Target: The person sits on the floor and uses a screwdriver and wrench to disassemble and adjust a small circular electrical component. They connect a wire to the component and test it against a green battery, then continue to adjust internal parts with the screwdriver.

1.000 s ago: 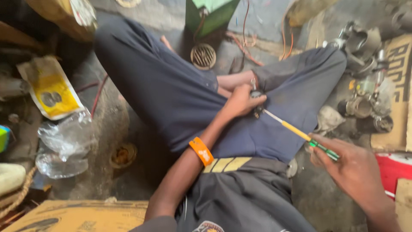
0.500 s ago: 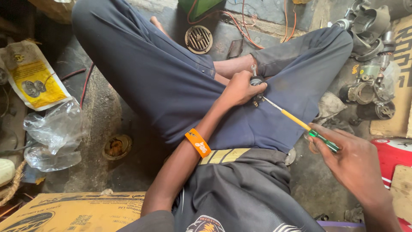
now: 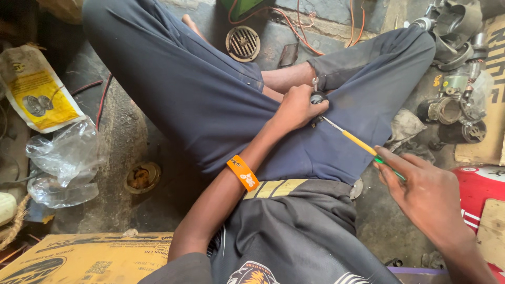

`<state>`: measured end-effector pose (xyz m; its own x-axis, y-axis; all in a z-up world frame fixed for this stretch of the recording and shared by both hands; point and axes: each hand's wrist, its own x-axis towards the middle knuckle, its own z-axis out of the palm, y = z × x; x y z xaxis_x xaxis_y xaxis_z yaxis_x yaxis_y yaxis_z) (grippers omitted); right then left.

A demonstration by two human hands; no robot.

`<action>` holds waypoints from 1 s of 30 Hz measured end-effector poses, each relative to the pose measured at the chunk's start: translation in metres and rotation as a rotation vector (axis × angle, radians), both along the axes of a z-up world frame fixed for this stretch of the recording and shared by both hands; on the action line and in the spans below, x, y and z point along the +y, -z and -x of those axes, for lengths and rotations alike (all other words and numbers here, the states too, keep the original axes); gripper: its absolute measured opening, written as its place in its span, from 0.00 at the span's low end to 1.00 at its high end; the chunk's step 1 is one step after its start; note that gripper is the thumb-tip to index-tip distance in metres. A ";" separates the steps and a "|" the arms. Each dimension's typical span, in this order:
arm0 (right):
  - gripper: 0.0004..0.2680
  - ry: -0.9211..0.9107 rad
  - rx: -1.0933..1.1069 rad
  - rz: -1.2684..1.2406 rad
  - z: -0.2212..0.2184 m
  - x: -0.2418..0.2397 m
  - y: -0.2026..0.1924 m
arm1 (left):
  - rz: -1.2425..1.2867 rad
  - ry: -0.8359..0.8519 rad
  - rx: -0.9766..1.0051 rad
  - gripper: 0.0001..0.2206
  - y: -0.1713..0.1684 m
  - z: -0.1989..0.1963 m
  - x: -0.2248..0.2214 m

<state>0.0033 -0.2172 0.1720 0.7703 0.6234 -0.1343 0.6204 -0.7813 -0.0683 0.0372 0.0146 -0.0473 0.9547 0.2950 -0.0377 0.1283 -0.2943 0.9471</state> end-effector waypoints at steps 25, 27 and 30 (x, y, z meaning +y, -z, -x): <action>0.13 0.339 0.305 -0.042 -0.007 -0.016 0.054 | -0.115 0.170 -0.093 0.15 -0.017 0.004 0.004; 0.13 0.438 0.398 -0.010 -0.009 -0.014 0.052 | -0.120 0.192 -0.082 0.14 -0.021 0.005 0.006; 0.15 0.448 0.466 -0.143 -0.008 -0.013 0.050 | -0.126 0.209 -0.061 0.14 -0.024 0.005 0.005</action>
<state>0.0115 -0.2305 0.1215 0.8403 0.2929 -0.4562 0.1178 -0.9201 -0.3736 0.0326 0.0198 -0.0233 0.9949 0.0896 0.0464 -0.0040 -0.4242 0.9056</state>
